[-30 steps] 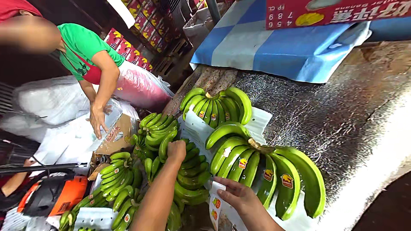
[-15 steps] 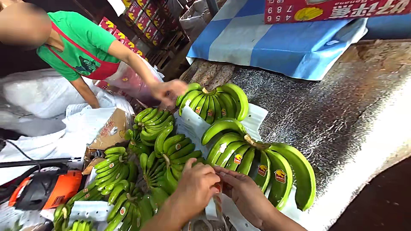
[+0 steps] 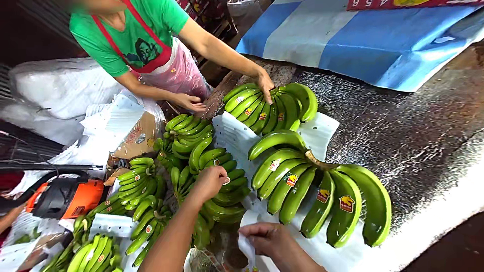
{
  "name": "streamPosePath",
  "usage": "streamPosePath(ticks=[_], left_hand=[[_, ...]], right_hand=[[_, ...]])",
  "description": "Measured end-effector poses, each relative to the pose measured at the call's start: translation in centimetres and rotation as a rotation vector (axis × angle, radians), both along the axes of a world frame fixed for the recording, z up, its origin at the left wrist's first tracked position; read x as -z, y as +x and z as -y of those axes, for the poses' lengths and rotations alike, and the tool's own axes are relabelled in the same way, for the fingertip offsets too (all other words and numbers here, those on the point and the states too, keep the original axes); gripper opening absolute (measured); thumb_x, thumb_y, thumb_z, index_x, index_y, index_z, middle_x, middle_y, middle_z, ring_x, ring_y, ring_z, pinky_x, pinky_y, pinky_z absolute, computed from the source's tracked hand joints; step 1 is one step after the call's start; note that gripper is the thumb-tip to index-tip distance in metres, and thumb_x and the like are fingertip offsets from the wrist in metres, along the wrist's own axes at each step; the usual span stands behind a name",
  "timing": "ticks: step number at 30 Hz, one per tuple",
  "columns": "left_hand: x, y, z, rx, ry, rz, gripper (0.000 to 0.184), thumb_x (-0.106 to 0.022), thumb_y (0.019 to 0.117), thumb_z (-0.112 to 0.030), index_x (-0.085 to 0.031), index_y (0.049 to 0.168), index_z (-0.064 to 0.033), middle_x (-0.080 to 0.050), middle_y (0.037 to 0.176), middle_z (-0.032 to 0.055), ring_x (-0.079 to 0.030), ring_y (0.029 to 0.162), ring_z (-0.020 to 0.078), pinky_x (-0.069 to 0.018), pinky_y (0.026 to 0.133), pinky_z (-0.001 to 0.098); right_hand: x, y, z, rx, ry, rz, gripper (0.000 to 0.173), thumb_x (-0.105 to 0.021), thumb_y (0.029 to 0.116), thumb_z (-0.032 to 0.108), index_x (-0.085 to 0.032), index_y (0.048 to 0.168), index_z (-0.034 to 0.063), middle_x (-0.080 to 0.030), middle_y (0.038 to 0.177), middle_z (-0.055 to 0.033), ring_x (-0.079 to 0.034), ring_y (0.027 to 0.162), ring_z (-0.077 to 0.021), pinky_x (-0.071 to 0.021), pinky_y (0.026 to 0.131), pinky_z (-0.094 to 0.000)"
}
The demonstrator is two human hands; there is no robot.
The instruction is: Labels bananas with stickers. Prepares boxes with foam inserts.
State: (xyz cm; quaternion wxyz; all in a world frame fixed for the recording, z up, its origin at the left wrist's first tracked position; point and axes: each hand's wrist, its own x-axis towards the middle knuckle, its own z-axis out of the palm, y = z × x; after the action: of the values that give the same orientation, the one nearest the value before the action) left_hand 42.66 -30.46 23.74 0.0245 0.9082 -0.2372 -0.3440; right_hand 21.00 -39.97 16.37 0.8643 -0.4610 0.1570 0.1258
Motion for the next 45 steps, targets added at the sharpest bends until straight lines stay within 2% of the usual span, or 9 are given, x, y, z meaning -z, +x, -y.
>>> streamPosePath(ticks=[8, 12, 17, 20, 24, 30, 36, 41, 45], left_hand=[[6.0, 1.8, 2.7, 0.236, 0.467, 0.026, 0.032, -0.07, 0.0943, -0.013, -0.065, 0.122, 0.0031, -0.064, 0.127, 0.0277, -0.06, 0.122, 0.0467, -0.047, 0.099, 0.067], [5.3, 1.6, 3.5, 0.282, 0.544, 0.204, 0.064, -0.08, 0.0887, -0.025, -0.054, 0.141, 0.0004, -0.059, 0.137, 0.0273, -0.055, 0.13, 0.0469, -0.0374, 0.109, 0.0678], [-0.5, -1.1, 2.5, 0.162, -0.166, 0.081, 0.023, -0.071, 0.0956, -0.017, -0.073, 0.112, 0.0, -0.068, 0.116, 0.0175, -0.064, 0.112, 0.0299, -0.0497, 0.101, 0.0499], [-2.7, -5.4, 0.4, 0.371, -0.517, -0.116, 0.017, -0.077, 0.0886, -0.013, -0.078, 0.103, -0.0036, -0.073, 0.11, 0.0095, -0.067, 0.109, 0.0189, -0.0518, 0.1, 0.04], [-1.8, -8.8, -1.2, 0.744, -0.538, 0.423, 0.008, -0.072, 0.091, -0.018, -0.075, 0.085, -0.0143, -0.073, 0.091, 0.0005, -0.072, 0.09, 0.0177, -0.0498, 0.103, 0.0508], [-1.1, -9.2, -2.4, 0.795, -0.59, 0.817, 0.018, -0.059, 0.0972, -0.009, -0.068, 0.083, -0.0155, -0.072, 0.087, -0.0005, -0.071, 0.087, 0.0172, -0.0475, 0.108, 0.0494], [-4.7, -1.2, -2.8, 0.298, -0.752, 0.607, 0.017, -0.063, 0.0995, -0.018, -0.073, 0.093, -0.0058, -0.072, 0.117, 0.0109, -0.064, 0.121, 0.0226, -0.0497, 0.107, 0.0419], [-5.9, 14.4, -4.5, -0.185, -0.434, 0.561, 0.023, -0.062, 0.1022, -0.016, -0.067, 0.112, 0.0049, -0.064, 0.125, 0.0227, -0.06, 0.12, 0.0363, -0.0475, 0.104, 0.0557], [-3.5, 21.9, -5.5, -0.321, -0.128, 0.575, 0.027, -0.061, 0.1029, -0.018, -0.066, 0.118, 0.0037, -0.061, 0.129, 0.0257, -0.057, 0.126, 0.0395, -0.0436, 0.109, 0.0565]], right_hand=[[-0.5, 0.1, 1.6, 0.031, 0.002, 0.061, 0.028, -0.069, 0.0865, -0.006, -0.071, 0.113, 0.0024, -0.071, 0.108, -0.0027, -0.067, 0.085, -0.0052, -0.0577, 0.077, -0.023], [-0.7, 0.4, 1.8, 0.151, 0.024, 0.016, 0.022, -0.065, 0.0901, -0.004, -0.074, 0.109, 0.004, -0.074, 0.099, -0.0009, -0.069, 0.078, -0.0059, -0.0587, 0.071, -0.023], [-0.6, 1.2, 2.5, 0.322, 0.227, -0.13, 0.021, -0.057, 0.0963, -0.005, -0.068, 0.114, -0.0024, -0.072, 0.096, -0.009, -0.07, 0.076, -0.014, -0.0608, 0.071, -0.0287], [-1.2, 1.7, 2.8, 0.334, 0.281, -0.192, 0.019, -0.054, 0.0982, -0.005, -0.066, 0.113, -0.0029, -0.072, 0.092, -0.0078, -0.07, 0.076, -0.0133, -0.0607, 0.072, -0.0275], [-1.8, 2.7, 2.2, 0.325, 0.342, -0.222, 0.016, -0.056, 0.0967, -0.007, -0.067, 0.109, -0.0027, -0.072, 0.088, -0.0073, -0.07, 0.073, -0.0123, -0.0597, 0.07, -0.0256], [-2.7, 4.8, 2.5, 0.297, 0.383, -0.282, 0.02, -0.054, 0.0979, -0.008, -0.065, 0.114, -0.0033, -0.071, 0.088, -0.0066, -0.068, 0.07, -0.0108, -0.0587, 0.068, -0.0238], [-5.5, 11.3, 7.2, 0.371, 0.05, 0.113, 0.017, -0.055, 0.0982, -0.003, -0.065, 0.112, 0.0011, -0.071, 0.095, -0.0029, -0.068, 0.078, -0.0088, -0.059, 0.072, -0.0245], [-11.2, 15.2, 10.4, 0.495, -0.017, 0.352, 0.021, -0.052, 0.1003, 0.0, -0.072, 0.106, 0.0015, -0.073, 0.091, -0.0073, -0.071, 0.078, -0.0121, -0.0604, 0.072, -0.0235], [-7.5, 14.9, 9.3, 0.405, -0.094, 0.379, 0.033, -0.07, 0.0826, -0.001, -0.066, 0.115, 0.007, -0.072, 0.106, -0.0025, -0.072, 0.09, -0.0133, -0.063, 0.077, -0.0292]])
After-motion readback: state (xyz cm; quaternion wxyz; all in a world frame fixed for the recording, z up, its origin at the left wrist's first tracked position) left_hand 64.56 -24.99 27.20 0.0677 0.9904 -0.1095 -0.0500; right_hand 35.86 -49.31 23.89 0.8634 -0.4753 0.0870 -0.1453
